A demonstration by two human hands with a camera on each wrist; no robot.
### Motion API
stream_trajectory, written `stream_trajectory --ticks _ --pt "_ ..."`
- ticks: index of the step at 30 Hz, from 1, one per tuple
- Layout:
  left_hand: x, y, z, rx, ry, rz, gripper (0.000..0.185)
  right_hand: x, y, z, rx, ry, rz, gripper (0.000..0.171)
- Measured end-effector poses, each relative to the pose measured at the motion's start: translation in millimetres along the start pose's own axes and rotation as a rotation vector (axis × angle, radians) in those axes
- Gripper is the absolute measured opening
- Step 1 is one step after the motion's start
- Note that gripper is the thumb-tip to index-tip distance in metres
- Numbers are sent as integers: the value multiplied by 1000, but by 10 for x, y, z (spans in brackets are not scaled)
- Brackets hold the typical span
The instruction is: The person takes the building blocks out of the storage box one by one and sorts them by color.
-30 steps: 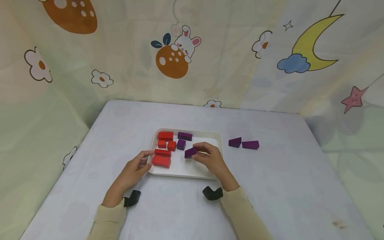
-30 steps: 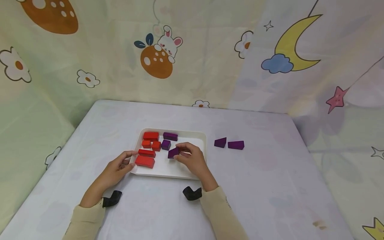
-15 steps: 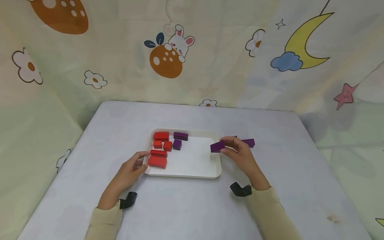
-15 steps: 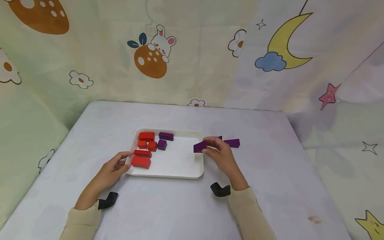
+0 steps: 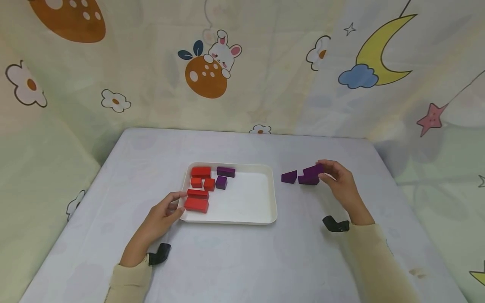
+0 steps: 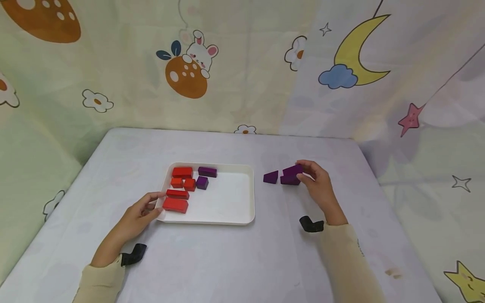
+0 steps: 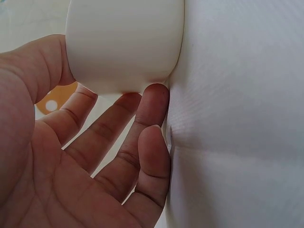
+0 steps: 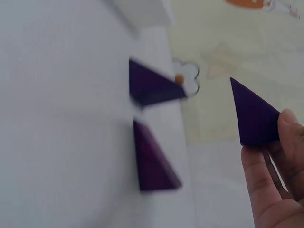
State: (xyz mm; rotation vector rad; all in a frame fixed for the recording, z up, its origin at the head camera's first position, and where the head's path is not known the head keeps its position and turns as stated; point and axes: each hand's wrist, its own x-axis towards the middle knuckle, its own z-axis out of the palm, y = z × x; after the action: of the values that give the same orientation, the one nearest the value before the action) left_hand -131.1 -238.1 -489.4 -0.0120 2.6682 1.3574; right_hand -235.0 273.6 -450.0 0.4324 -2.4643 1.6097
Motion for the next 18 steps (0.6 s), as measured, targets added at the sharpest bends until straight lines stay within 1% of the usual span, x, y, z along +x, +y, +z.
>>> stream_trajectory --ticks 3,7,14,18 --pt "2 0 1 -3 -2 -4 49 24 148 -166 -83 21 34 40" --pt "3 3 -2 -3 -3 -9 49 36 311 -315 -146 33 77 40" --pt "2 4 -6 -1 3 -13 49 59 475 -398 -163 19 177 41" --pt "10 0 4 -10 -6 -17 49 40 540 -409 -184 -11 251 43"
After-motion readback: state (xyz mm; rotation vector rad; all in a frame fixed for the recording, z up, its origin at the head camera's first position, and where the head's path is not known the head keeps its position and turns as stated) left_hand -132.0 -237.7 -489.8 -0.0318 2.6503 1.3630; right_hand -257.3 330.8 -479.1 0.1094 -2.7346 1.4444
